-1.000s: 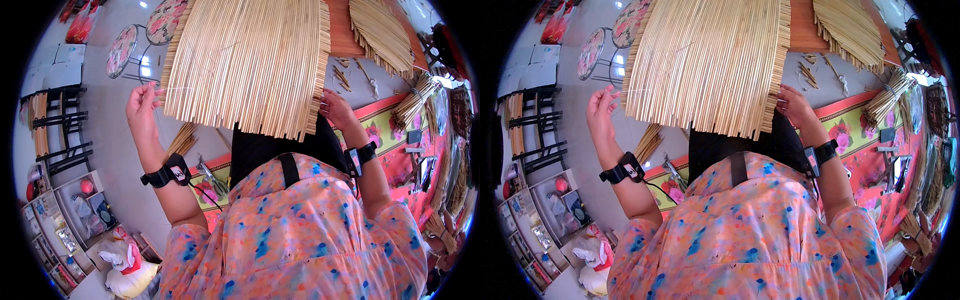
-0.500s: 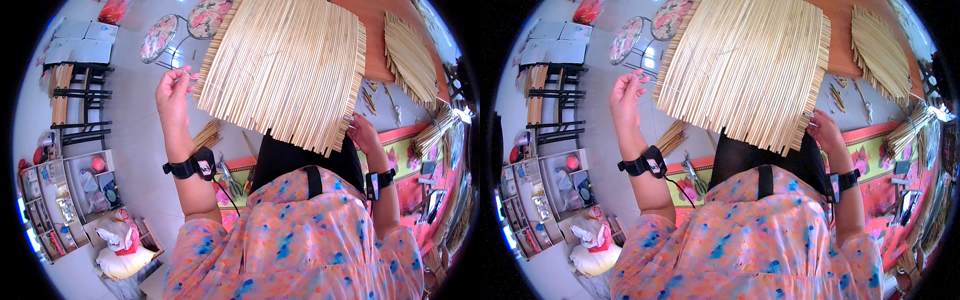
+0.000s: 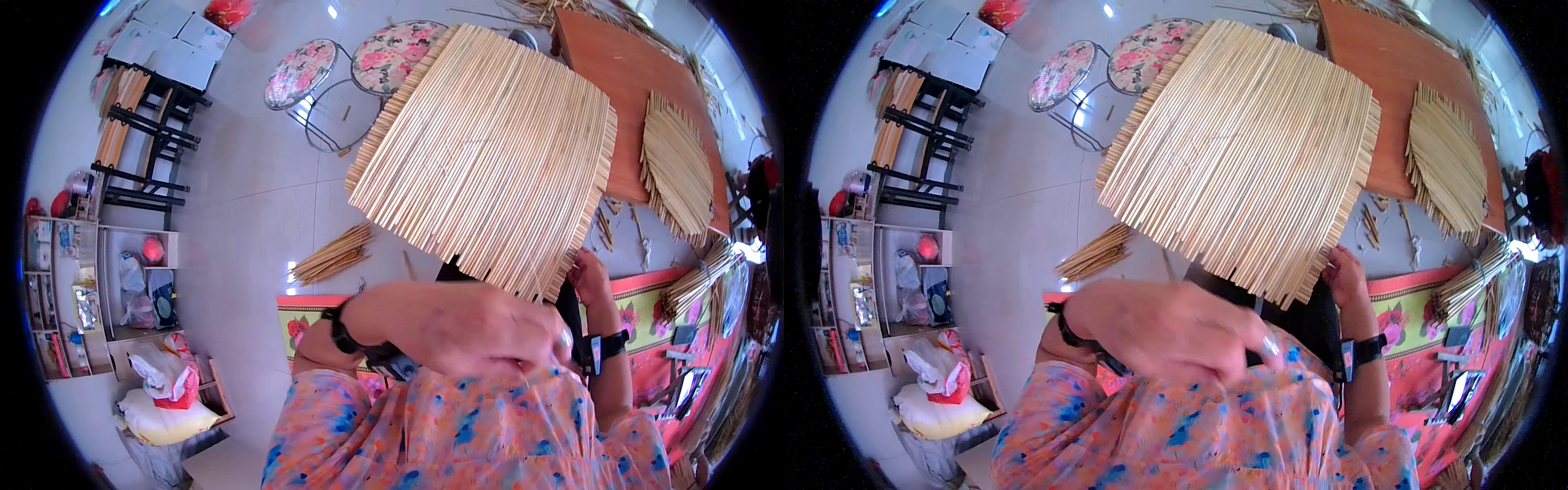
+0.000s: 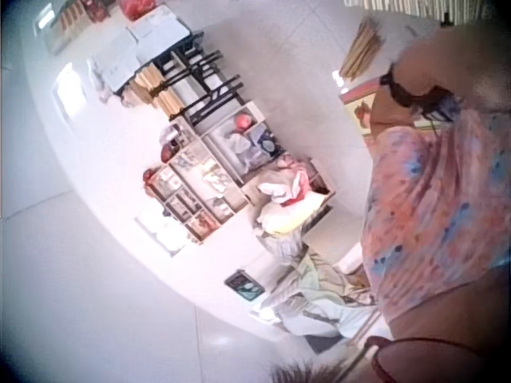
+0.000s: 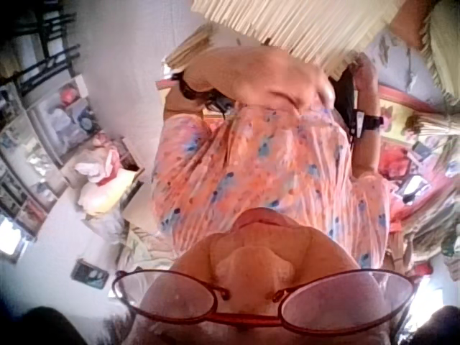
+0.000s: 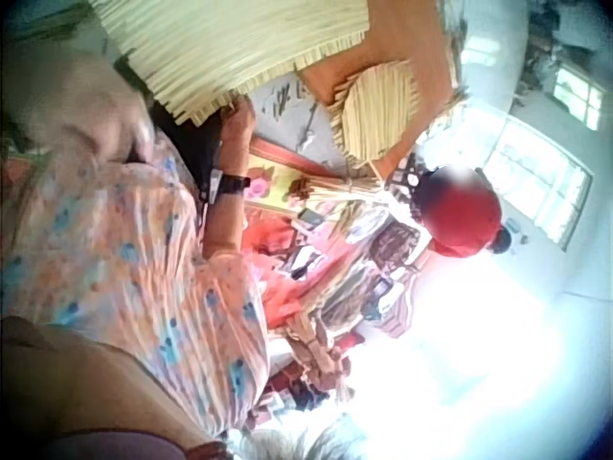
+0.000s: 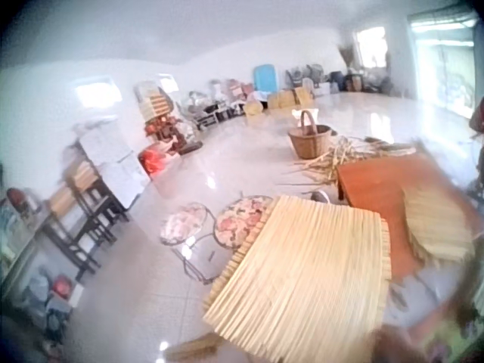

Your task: The person weaves a straw mat by hand and using shears to trim fibers. The person threads string through the straw pieces, ties knots, and cuts the excess string to secure the mat's edges.

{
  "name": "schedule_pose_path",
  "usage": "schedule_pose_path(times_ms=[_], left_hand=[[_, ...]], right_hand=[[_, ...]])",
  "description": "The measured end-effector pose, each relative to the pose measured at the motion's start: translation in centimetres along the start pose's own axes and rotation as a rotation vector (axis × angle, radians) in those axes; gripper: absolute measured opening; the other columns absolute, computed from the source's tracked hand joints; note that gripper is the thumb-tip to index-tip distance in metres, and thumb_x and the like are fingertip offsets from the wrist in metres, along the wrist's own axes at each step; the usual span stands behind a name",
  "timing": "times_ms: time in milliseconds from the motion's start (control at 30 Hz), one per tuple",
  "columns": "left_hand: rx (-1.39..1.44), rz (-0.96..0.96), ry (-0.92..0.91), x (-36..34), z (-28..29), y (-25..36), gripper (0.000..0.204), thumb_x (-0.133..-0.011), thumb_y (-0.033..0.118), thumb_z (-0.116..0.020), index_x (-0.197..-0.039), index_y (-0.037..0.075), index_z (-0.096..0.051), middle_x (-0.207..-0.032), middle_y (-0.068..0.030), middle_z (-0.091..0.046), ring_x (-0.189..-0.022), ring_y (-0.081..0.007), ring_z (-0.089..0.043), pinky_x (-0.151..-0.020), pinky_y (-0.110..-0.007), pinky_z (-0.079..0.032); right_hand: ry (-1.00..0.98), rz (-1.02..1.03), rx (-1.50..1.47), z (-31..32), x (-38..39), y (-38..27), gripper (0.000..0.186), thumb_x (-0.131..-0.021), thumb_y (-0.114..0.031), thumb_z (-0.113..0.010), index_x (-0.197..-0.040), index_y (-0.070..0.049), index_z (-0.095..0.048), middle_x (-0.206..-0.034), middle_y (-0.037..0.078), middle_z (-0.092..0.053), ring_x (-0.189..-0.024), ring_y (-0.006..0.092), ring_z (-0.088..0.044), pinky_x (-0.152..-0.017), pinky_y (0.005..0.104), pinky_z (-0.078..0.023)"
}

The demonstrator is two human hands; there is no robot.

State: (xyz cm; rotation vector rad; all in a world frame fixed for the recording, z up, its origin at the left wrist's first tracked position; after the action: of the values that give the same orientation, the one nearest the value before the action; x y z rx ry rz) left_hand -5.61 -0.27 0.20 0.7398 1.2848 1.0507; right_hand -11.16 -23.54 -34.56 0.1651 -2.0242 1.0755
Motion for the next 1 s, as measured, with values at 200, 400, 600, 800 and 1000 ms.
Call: schedule_pose_path(times_ms=[200, 400, 600, 800, 1000], left_hand=[[-0.451, 0.330, 0.237, 1.2, 4.1, -6.3, 0.008, -0.084, 0.007, -0.055, -0.081, 0.003, -0.049, -0.092, -0.0113, -0.057, -0.082, -0.0292, -0.059, -0.070, -0.035, -0.047], [-0.818, 0.658, 0.609, 9.4, 11.9, -12.3, 0.008, -0.082, 0.004, -0.057, -0.084, 0.001, -0.051, -0.088, -0.0124, -0.057, -0.080, -0.0282, -0.058, -0.070, -0.035, -0.046], [-1.107, 0.707, 0.860, 16.3, 15.0, -15.0, 0.010, -0.079, 0.004, -0.060, -0.083, 0.003, -0.051, -0.103, -0.0199, -0.052, -0.107, -0.0385, -0.052, -0.086, -0.042, -0.043], [-1.242, 0.769, 1.028, 21.2, 17.9, -18.1, 0.010, -0.077, 0.008, -0.062, -0.083, 0.006, -0.054, -0.124, -0.0321, -0.044, -0.112, -0.0463, -0.047, -0.092, -0.049, -0.040], [-1.230, 1.004, 1.088, 22.0, 17.9, -18.7, 0.008, -0.079, 0.013, -0.061, -0.085, 0.010, -0.055, -0.114, -0.0153, -0.053, -0.115, -0.0354, -0.045, -0.077, -0.060, -0.039]], right_hand=[[-0.033, 0.025, 0.013, -0.5, 0.3, -0.4, 0.023, -0.088, -0.015, -0.051, -0.109, -0.007, -0.056, -0.088, -0.002, -0.060, -0.067, 0.0082, -0.054, -0.057, 0.0199, -0.044], [-0.082, 0.020, -0.006, 1.0, -0.9, 0.7, 0.023, -0.092, -0.017, -0.047, -0.111, -0.006, -0.054, -0.092, 0.002, -0.064, -0.074, 0.0119, -0.061, -0.063, 0.0235, -0.049], [0.033, -0.005, 0.014, 0.0, 0.2, 0.1, 0.025, -0.087, -0.016, -0.052, -0.110, -0.009, -0.056, -0.083, -0.002, -0.059, -0.062, 0.0092, -0.052, -0.056, 0.0225, -0.043], [0.071, 0.026, 0.005, 0.2, 0.1, 0.7, 0.018, -0.086, -0.018, -0.054, -0.102, -0.012, -0.058, -0.081, -0.004, -0.057, -0.062, 0.0088, -0.050, -0.056, 0.0228, -0.042], [0.056, 0.036, 0.045, -0.4, 0.7, 0.4, 0.019, -0.087, -0.020, -0.052, -0.101, -0.010, -0.060, -0.085, -0.002, -0.059, -0.066, 0.0085, -0.052, -0.060, 0.0234, -0.043]])
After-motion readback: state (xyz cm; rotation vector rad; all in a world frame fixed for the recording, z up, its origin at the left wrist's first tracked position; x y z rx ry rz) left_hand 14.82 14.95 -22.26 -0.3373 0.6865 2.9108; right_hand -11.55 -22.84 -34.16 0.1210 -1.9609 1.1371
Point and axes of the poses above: each hand's wrist, its own x-axis away from the middle knuckle, its own z-axis out of the back of the hand, y = z × x, the point moved 7 cm from there along -x, towards the middle knuckle
